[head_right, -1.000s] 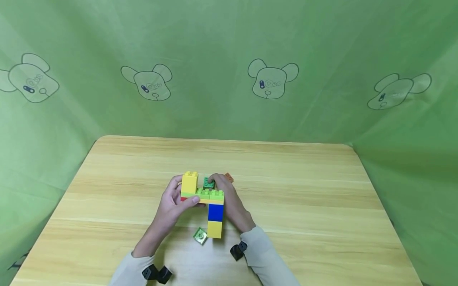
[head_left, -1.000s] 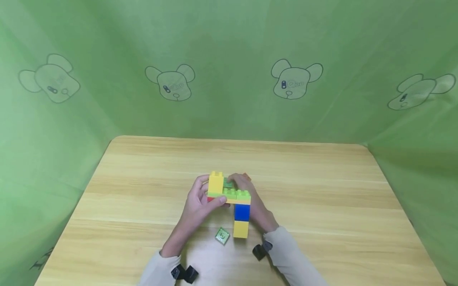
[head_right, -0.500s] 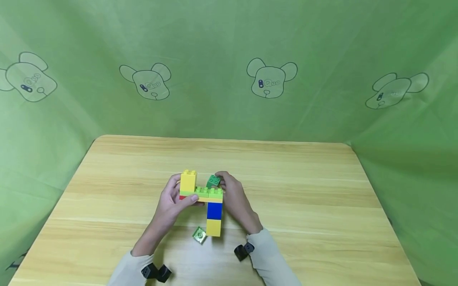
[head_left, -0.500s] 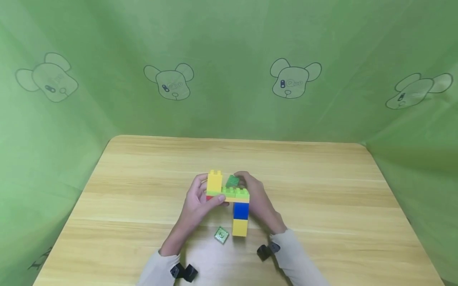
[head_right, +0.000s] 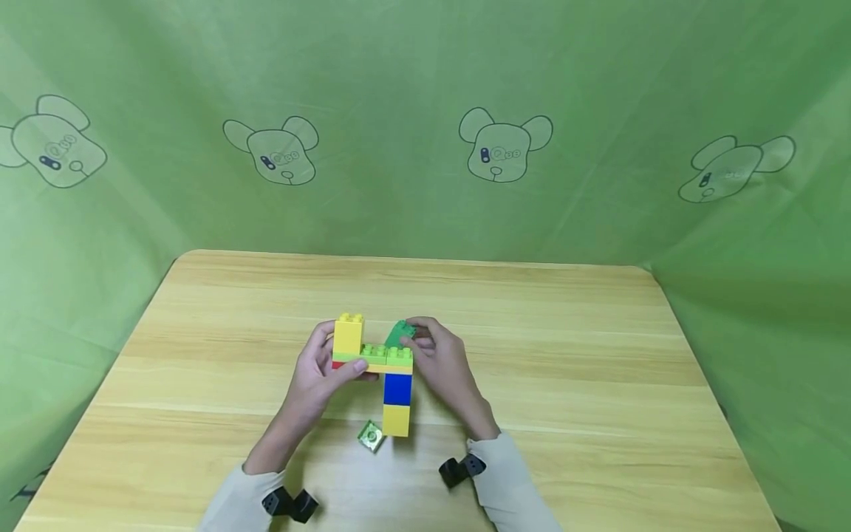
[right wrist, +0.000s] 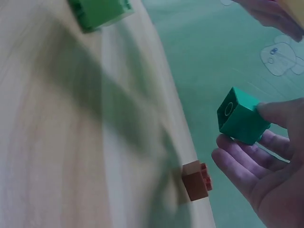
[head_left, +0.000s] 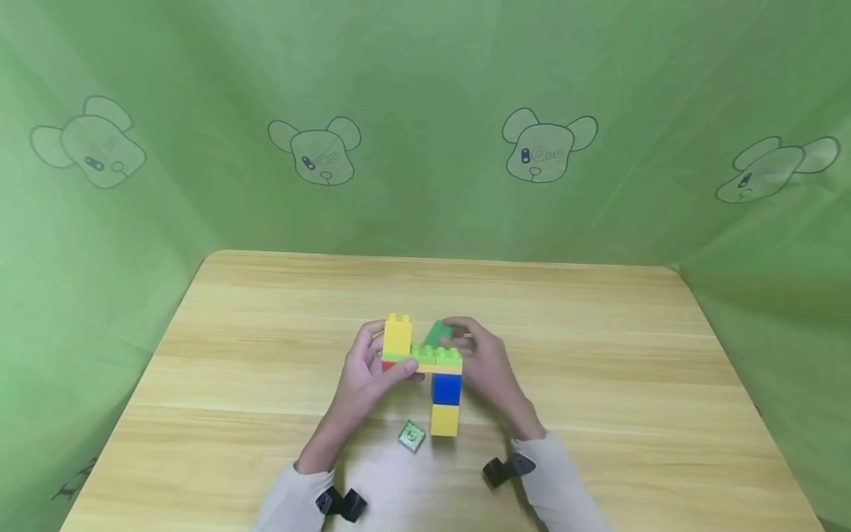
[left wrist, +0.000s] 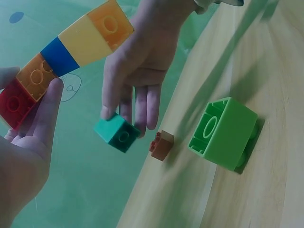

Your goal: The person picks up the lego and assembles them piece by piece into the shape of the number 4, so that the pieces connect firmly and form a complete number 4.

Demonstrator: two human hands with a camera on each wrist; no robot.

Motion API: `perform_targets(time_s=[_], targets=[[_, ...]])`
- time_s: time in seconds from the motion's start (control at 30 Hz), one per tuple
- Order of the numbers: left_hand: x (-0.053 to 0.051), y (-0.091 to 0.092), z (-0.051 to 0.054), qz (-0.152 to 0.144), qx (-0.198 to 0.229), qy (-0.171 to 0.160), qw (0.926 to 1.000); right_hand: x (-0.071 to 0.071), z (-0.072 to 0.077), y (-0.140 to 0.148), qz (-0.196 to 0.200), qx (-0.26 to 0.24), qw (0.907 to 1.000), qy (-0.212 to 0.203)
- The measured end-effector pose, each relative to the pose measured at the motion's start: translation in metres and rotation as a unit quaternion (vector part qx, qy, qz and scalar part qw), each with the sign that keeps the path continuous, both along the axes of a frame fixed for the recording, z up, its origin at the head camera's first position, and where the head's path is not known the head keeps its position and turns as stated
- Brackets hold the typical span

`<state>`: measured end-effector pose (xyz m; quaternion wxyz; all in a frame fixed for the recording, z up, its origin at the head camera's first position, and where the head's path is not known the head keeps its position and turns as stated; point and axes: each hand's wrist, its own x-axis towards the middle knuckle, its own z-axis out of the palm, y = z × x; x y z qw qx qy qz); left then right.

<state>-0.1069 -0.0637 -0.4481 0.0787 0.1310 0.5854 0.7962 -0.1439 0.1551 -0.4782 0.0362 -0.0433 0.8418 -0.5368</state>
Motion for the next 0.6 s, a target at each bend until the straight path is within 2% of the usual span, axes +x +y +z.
perform_targets(time_s=[0.33, 0.6], targets=[[0.0, 0.0, 0.0, -0.001, -0.01, 0.001, 1.0, 0.008, 0.013, 0.013, 0.003, -0.07, 0.9971, 0.028], [-0.001, 0.002, -0.002, -0.002, -0.002, 0.001, 1.0, 0.014, 0.027, 0.019, 0.012, -0.143, 0.9885, 0.046]])
